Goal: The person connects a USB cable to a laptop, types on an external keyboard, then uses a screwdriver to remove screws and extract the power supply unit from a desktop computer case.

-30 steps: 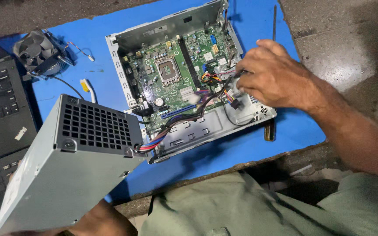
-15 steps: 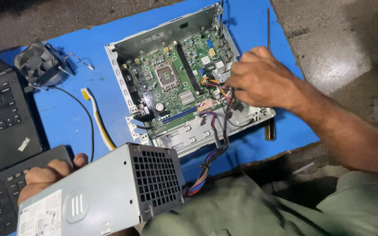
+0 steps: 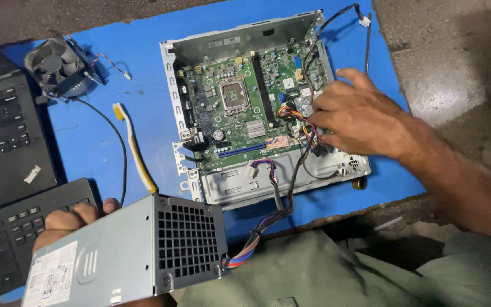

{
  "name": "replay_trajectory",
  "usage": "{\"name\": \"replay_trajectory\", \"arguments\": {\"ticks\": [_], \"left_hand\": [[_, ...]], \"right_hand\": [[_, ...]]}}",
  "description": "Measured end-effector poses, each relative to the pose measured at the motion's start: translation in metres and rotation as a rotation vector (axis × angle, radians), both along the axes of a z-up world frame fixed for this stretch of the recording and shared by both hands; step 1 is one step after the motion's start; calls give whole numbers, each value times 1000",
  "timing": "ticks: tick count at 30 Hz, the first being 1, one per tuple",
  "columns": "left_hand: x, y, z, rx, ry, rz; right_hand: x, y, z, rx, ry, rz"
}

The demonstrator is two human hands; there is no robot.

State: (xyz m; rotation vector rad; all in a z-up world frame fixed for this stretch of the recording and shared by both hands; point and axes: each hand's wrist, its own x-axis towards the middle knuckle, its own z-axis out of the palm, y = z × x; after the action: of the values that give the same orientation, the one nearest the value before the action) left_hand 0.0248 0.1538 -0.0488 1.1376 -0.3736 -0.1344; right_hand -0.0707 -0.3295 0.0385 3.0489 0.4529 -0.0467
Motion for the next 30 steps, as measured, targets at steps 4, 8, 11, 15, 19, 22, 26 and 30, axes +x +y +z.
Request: {"name": "replay_trajectory", "arguments": {"ticks": [4, 8, 11, 15, 19, 22, 26, 30], "left_hand": [[-5, -31, 23, -45, -4, 6], [-28, -73, 31, -177, 95, 285], [-18, -65, 28, -218, 69, 69], [8, -37, 6, -200, -118, -217], [4, -28, -17, -428, -39, -152], [10, -30, -27, -529, -35, -188], [23, -25, -29, -650, 0, -270], [21, -21, -23, -593, -29, -169]], "right_hand": [[3, -1, -8, -191, 114, -92], [8, -3, -4, -147, 176, -94], [9, 1, 7, -104, 299, 6], [0, -21, 35, 323, 333, 73], [-14, -32, 37, 685, 301, 174], [-31, -24, 34, 785, 562, 170], [-46, -30, 49, 1170, 756, 382], [-48, -40, 68, 1209, 819, 303]]}}
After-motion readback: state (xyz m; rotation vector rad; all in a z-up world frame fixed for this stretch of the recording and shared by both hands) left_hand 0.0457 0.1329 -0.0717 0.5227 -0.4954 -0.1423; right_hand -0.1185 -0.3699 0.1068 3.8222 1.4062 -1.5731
